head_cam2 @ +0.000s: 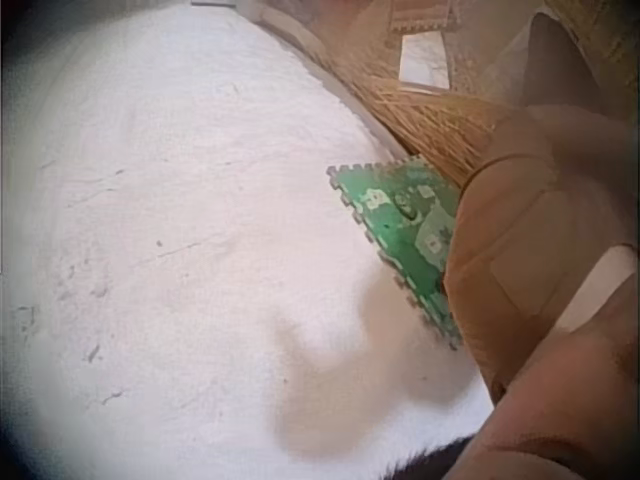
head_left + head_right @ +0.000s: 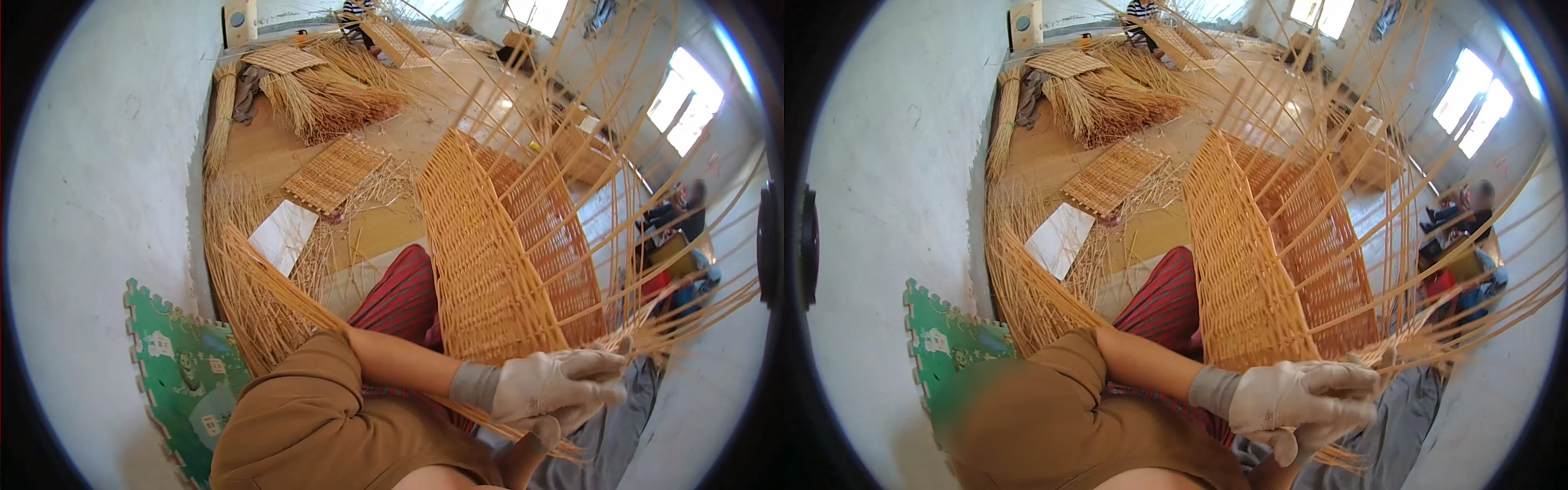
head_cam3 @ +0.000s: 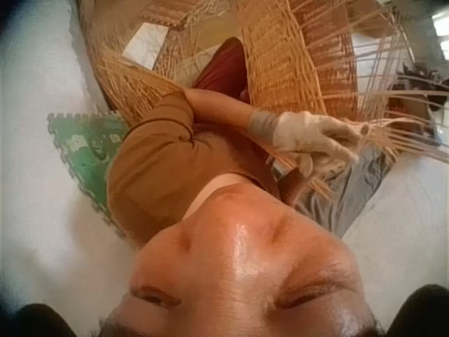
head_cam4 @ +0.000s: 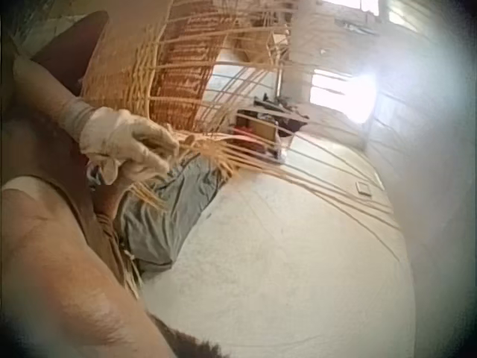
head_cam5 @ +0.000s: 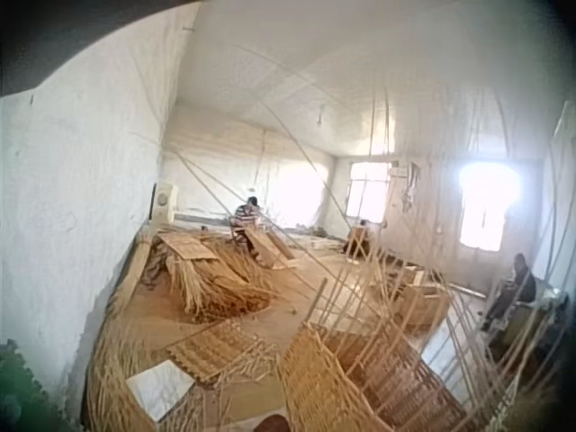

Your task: Weaving a rectangular wicker basket by hand.

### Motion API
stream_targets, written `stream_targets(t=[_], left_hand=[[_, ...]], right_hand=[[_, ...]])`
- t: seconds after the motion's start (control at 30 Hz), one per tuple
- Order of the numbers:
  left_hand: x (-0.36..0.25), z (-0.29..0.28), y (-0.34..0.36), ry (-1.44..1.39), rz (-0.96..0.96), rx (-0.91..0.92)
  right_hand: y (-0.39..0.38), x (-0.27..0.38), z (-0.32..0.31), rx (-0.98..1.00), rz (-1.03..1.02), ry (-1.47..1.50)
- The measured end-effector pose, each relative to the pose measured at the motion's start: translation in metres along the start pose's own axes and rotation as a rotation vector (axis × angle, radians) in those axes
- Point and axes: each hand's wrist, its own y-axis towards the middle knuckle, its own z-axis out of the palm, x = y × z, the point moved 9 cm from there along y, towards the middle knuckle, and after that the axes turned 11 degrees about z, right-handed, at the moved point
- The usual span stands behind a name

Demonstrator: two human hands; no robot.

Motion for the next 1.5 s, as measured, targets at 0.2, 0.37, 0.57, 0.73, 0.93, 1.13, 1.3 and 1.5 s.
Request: stream_targets(t=[0.2, 0.37, 0.57, 0.73, 0.93, 1.13, 1.3, 1.5], left_hand=[[0.035, -0.156, -0.013, -0.154, -0.082, -0.542], [0.015, -0.322, -0.021, 1.314, -0.645, -0.216], [-0.007, -0.239, 0.018, 0.669, -0.385, 0.116], [-0.004, -0.145, 0.061, 0.641, -0.245, 0.31], [-0.012, -0.037, 0.043, 0.51, -0.299, 0.391], [-0.04, -0.164, -0.004, 0.817, -0.102, -0.118], [0.05, -0.226, -0.074, 0.11, -0.721, -0.535], [0.02, -0.185, -0.068, 0.19, -0.629, -0.429]], right_hand=[[0.002, -0.078, -0.054, 0.065, 0.302, 0.051], [0.021, -0.203, -0.091, -0.113, 0.352, 0.289], [0.025, -0.308, -0.042, -0.302, 0.78, 0.737], [0.018, -0.108, 0.001, -0.247, 0.231, 0.336], [0.046, 0.031, 0.006, -0.004, 0.118, 0.333], [0.033, -0.041, -0.01, 0.114, 0.543, 0.48], [-0.011, -0.072, -0.017, -0.073, 0.599, 0.675], [-0.017, -0.067, -0.043, -0.168, 0.507, 0.813]])
